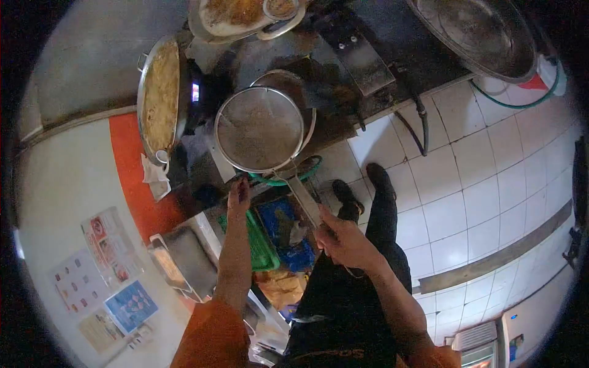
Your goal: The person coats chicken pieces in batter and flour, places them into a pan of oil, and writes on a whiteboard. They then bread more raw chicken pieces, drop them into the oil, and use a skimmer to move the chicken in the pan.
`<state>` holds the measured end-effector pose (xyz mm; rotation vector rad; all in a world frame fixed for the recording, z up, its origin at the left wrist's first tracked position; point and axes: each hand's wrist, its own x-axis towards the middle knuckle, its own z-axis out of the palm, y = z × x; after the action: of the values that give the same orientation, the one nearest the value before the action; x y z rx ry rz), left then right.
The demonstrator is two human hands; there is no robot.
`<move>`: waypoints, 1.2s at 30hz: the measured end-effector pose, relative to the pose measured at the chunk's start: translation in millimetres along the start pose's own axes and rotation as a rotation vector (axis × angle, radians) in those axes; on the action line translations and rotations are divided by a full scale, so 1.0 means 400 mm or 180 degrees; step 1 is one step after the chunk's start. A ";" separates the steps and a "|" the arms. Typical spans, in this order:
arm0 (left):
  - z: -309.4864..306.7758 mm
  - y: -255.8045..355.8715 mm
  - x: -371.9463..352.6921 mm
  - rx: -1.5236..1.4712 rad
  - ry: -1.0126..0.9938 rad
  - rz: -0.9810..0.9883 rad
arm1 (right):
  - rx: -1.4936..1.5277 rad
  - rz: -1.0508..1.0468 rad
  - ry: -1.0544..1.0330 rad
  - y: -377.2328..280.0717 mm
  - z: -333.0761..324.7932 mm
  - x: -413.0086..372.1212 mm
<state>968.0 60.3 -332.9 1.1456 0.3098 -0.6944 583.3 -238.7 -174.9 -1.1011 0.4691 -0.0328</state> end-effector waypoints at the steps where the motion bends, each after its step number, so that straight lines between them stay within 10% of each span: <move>1: -0.006 0.000 0.009 -0.0150 0.0015 0.0028 | -0.0026 -0.0013 -0.0019 -0.007 0.000 0.002; 22: -0.068 -0.013 0.044 0.0222 -0.0382 -0.0173 | -0.0254 0.0019 -0.0149 -0.010 0.036 -0.007; 30: 0.033 -0.042 -0.275 0.1220 -0.0869 0.0232 | -0.0524 0.0131 -0.0393 -0.249 0.086 0.005; 34: 0.051 -0.067 -0.624 0.1906 -0.0001 0.0288 | -0.1585 -0.1639 -0.0020 -0.335 0.144 0.181; 35: 0.097 -0.022 -0.714 0.1610 0.0166 -0.0259 | -0.1576 -0.0497 -0.0120 -0.477 0.188 0.198; 36: 0.049 -0.050 -0.783 0.1538 0.0402 -0.0114 | -0.2236 -0.1288 0.0003 -0.406 0.171 0.316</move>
<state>716.7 145.7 -164.1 1.6512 0.2762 -0.7518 756.5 -288.0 -53.9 -1.8754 0.2493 -0.2376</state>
